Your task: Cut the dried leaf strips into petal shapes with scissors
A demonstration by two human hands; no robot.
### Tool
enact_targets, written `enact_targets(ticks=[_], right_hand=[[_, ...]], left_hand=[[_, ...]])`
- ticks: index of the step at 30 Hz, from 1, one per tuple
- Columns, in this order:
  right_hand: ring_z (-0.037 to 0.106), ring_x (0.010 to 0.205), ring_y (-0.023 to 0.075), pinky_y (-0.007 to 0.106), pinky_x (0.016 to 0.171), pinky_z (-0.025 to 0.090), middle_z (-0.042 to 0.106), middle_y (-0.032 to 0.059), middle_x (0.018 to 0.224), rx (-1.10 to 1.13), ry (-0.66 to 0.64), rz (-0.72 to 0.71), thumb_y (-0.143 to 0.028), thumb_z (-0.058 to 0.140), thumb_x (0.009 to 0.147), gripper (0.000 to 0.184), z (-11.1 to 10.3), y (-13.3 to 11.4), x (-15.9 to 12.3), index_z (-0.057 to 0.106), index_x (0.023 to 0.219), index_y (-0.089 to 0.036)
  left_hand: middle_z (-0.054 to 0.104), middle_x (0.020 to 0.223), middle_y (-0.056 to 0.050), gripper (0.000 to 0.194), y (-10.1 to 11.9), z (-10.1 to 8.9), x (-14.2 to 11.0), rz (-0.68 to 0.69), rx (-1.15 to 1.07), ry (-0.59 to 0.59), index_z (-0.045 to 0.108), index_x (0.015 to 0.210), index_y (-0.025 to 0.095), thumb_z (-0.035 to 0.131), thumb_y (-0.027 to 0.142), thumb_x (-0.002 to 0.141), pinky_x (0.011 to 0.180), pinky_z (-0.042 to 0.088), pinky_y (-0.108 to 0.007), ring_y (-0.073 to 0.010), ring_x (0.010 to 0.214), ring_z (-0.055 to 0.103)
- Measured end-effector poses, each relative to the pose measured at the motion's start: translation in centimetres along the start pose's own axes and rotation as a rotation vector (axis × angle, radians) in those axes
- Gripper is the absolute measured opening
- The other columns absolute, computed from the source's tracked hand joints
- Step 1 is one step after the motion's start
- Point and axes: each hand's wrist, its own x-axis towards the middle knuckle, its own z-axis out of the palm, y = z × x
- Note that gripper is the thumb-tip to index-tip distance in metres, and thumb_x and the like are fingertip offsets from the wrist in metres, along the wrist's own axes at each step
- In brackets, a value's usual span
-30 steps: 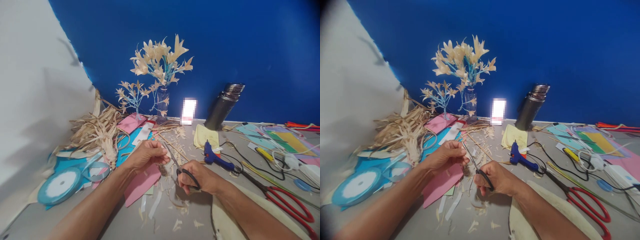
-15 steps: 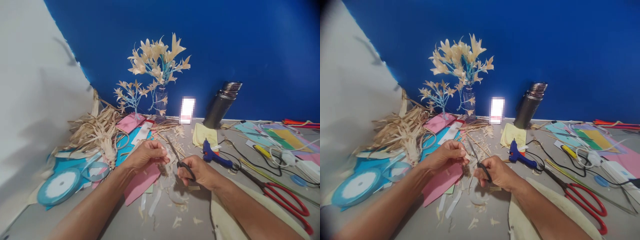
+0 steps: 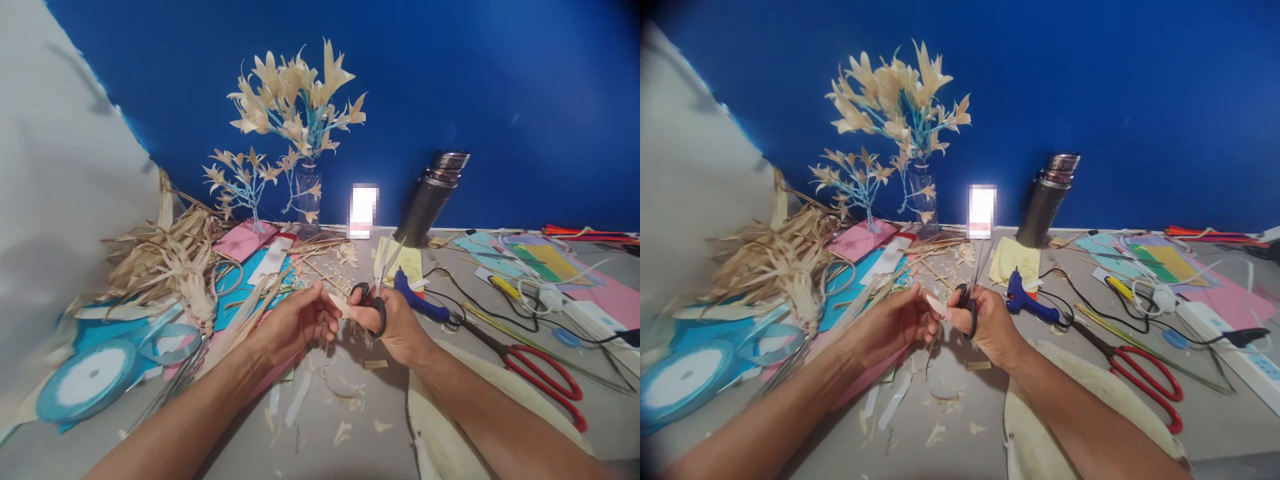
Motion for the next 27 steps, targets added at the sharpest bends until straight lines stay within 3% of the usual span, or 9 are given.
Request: enact_targets(ticks=[6,9,12,15,18,20,24,27], right_hand=[[0.045,0.053,0.0090,0.021,0.050,0.035,0.054,-0.0033,0.062,-0.037,-0.063,0.030,-0.036,0.077,0.068,0.028,-0.1,0.1,-0.1,0.063,0.080,-0.015],[0.047,0.054,0.0097,0.022,0.052,0.037,0.054,-0.0034,0.062,0.003,-0.141,0.065,-0.035,0.080,0.067,0.030,-0.1,-0.1,-0.3,0.060,0.080,-0.016],[0.048,0.055,0.0106,0.023,0.053,0.039,0.054,-0.0025,0.062,0.021,-0.189,0.065,-0.037,0.078,0.068,0.030,-0.2,-0.5,-0.3,0.059,0.078,-0.016],[0.043,0.054,0.0090,0.022,0.050,0.034,0.052,-0.0027,0.062,-0.047,-0.159,0.022,-0.035,0.076,0.069,0.027,-0.4,-1.1,-0.3,0.060,0.075,-0.015],[0.041,0.054,0.0087,0.021,0.049,0.032,0.052,-0.0025,0.062,-0.084,-0.134,0.021,-0.032,0.074,0.067,0.024,-0.5,-1.5,-0.3,0.060,0.073,-0.015],[0.041,0.053,0.0086,0.021,0.049,0.032,0.053,-0.0021,0.062,-0.091,-0.137,0.032,-0.032,0.075,0.067,0.024,-0.5,-1.5,-0.3,0.060,0.073,-0.014],[0.044,0.054,0.0088,0.021,0.050,0.035,0.056,-0.0022,0.065,-0.114,-0.169,0.026,-0.028,0.076,0.066,0.023,-0.7,-1.0,-0.3,0.062,0.077,-0.015],[0.045,0.056,0.0092,0.020,0.051,0.036,0.057,-0.0024,0.066,-0.135,-0.185,-0.002,-0.024,0.074,0.068,0.017,-0.9,-0.8,-0.1,0.063,0.078,-0.015]], left_hand=[[0.060,0.060,-0.002,0.015,-0.8,0.9,-0.3,0.040,0.071,0.044,0.064,0.072,0.013,0.075,0.022,0.071,0.054,0.042,-0.022,-0.0109,0.051,0.056],[0.056,0.054,-0.001,0.008,-1.0,1.1,-0.3,0.031,0.048,-0.004,0.063,0.069,0.012,0.071,0.015,0.069,0.053,0.041,-0.023,-0.0099,0.048,0.051],[0.051,0.051,0.001,0.007,-0.9,1.1,-0.4,0.028,-0.051,-0.088,0.062,0.067,0.013,0.069,0.013,0.067,0.055,0.043,-0.026,-0.0104,0.047,0.047],[0.051,0.055,0.001,0.006,-0.4,0.6,-0.3,0.079,-0.122,-0.044,0.062,0.068,0.014,0.069,0.015,0.068,0.057,0.044,-0.027,-0.0106,0.049,0.048],[0.056,0.064,-0.001,0.019,0.2,0.2,-0.3,0.077,-0.111,0.035,0.064,0.072,0.014,0.071,0.032,0.072,0.058,0.046,-0.027,-0.0125,0.055,0.054],[0.059,0.066,-0.003,0.031,0.3,0.2,-0.3,0.050,-0.039,0.023,0.065,0.074,0.014,0.072,0.044,0.072,0.059,0.046,-0.026,-0.0143,0.058,0.057],[0.060,0.057,-0.003,0.021,-0.1,0.8,-0.5,0.030,0.166,0.005,0.063,0.068,0.013,0.077,0.029,0.067,0.052,0.039,-0.022,-0.0109,0.050,0.053],[0.053,0.051,0.001,0.017,0.3,0.8,-0.7,0.032,0.128,-0.024,0.060,0.063,0.014,0.074,0.022,0.067,0.052,0.039,-0.022,-0.0097,0.047,0.049]])
